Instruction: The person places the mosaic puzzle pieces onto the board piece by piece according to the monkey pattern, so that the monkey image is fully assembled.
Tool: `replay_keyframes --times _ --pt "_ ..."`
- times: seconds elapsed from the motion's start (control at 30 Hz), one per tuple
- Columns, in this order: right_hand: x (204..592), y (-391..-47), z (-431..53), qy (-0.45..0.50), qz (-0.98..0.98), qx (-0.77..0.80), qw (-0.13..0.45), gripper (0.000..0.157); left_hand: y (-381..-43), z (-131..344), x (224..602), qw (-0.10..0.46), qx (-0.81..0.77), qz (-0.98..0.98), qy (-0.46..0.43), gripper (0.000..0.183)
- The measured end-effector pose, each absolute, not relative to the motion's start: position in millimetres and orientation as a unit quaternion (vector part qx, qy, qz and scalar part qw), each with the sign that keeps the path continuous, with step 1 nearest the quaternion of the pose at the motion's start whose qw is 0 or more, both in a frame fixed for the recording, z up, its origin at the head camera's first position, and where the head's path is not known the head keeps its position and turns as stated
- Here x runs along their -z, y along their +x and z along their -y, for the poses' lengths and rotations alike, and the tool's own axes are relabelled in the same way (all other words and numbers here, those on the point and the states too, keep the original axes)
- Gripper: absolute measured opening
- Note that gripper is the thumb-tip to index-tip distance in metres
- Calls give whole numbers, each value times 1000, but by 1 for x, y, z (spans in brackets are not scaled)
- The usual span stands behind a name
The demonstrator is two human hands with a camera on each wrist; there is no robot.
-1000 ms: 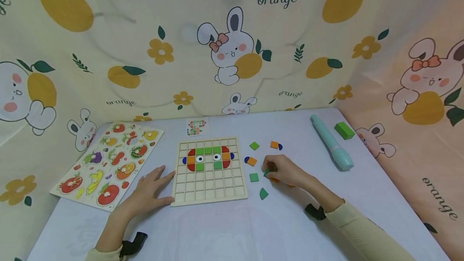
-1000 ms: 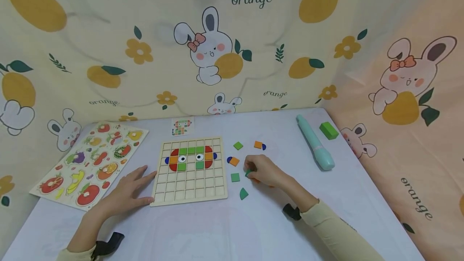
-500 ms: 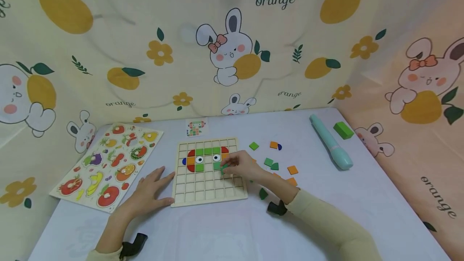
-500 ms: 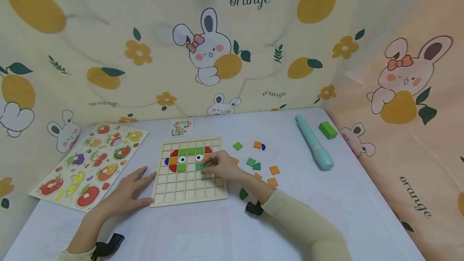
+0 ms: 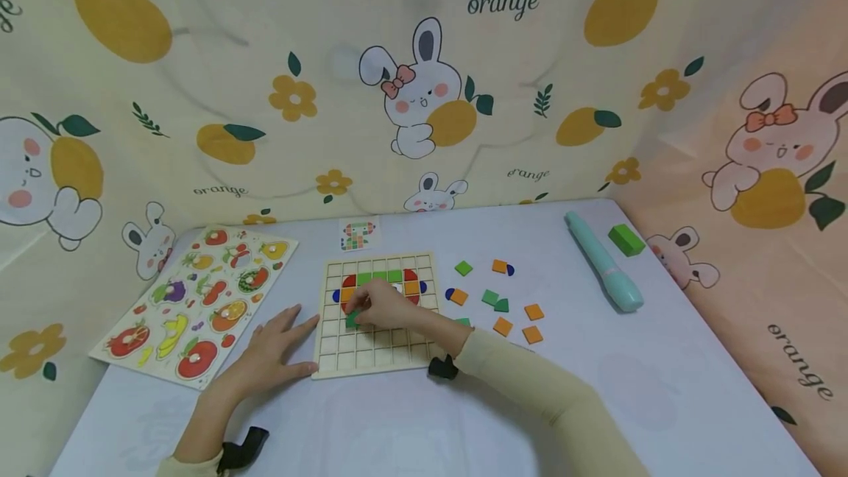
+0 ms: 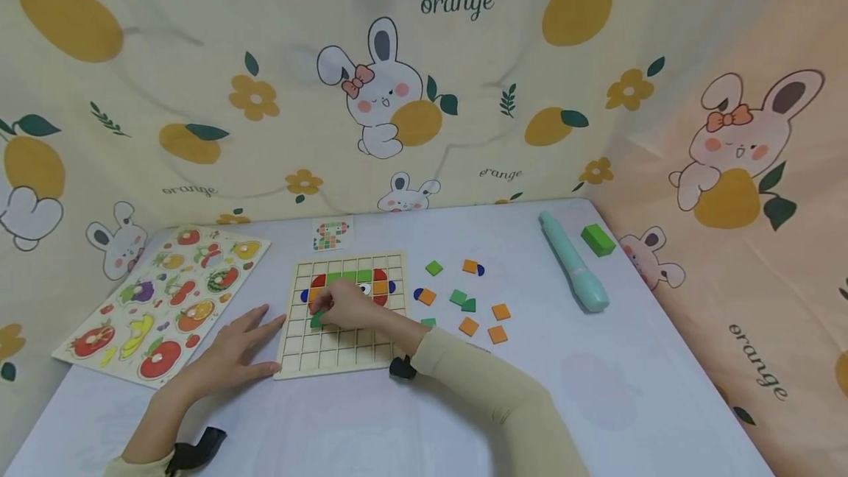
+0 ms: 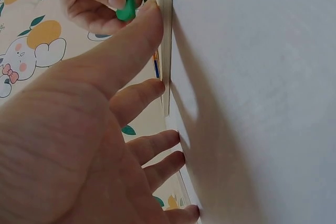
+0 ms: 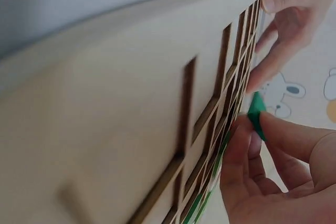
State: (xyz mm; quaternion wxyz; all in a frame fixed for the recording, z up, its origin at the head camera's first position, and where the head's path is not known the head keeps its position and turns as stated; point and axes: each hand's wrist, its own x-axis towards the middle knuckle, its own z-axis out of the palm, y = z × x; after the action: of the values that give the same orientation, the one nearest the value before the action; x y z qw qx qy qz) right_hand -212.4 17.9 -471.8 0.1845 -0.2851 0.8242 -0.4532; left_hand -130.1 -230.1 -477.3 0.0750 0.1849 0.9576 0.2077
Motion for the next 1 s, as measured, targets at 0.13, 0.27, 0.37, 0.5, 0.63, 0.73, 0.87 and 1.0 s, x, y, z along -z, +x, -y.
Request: replay_keyframes --times 0.13,0.27,0.37,0.5,0.63,0.73,0.87,1.0 --pt "472 -210 -8 -279 -845 423 173 10 -130 230 477 74 -206 -958 187 80" --pt "476 -208 -5 -277 -855 408 157 10 -130 231 478 74 -206 -958 187 80" --pt "477 -206 -4 -276 -864 395 149 10 -130 230 478 76 -206 -958 187 80" --pt "476 -203 -3 -281 -876 363 147 8 -130 230 478 80 -206 -957 186 80" --pt "474 -201 -3 -294 -885 332 146 6 -130 229 477 83 -205 -957 185 81" --pt "472 -200 -3 -305 -888 313 142 8 -130 229 477 83 -204 -958 185 81" --pt "472 -200 -4 -316 -889 302 136 13 -131 229 477 81 -201 -959 185 81" --pt "471 -198 -4 -319 -891 296 131 14 -131 229 477 75 -199 -959 187 81"
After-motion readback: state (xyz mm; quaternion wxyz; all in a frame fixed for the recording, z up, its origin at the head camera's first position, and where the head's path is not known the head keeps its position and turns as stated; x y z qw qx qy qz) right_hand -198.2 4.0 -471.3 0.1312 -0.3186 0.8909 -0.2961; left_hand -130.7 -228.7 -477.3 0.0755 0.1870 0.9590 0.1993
